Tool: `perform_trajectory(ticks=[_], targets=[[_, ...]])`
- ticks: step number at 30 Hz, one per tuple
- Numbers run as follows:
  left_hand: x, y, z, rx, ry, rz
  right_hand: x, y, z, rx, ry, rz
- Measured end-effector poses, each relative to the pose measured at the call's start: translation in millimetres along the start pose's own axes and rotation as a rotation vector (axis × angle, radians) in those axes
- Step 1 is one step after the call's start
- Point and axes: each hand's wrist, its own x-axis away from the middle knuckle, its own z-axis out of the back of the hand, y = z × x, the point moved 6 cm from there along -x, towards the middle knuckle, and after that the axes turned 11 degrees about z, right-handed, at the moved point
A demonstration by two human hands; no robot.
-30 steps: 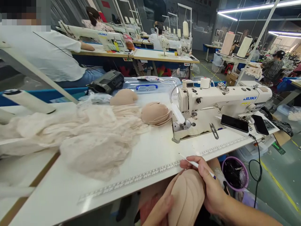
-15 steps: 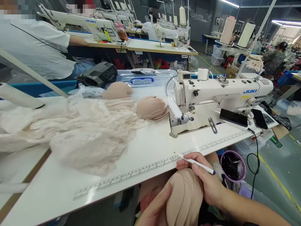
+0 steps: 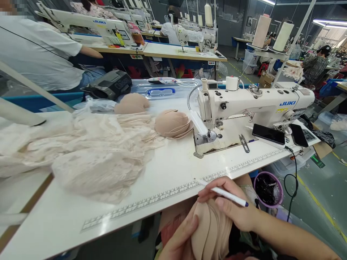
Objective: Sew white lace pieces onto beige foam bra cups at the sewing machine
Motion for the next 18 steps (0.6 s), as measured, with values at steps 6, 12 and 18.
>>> perform_trajectory(ticks=[6,12,18], targets=[[-9.2,5.0,-1.0,-0.048,-0.038,-0.105,5.4,0.9,24.2,0.059,0.256,0.072],[-18.2,0.9,-15.2,-0.124,-0.247,-0.235,19.7,16.7,13.9,0.011,0.278,-0.002],[-12.6,8.2,-30.7,-0.108,-0.380,-0.188,17.3,1.0,6.7,0.062,0.246,0.086]])
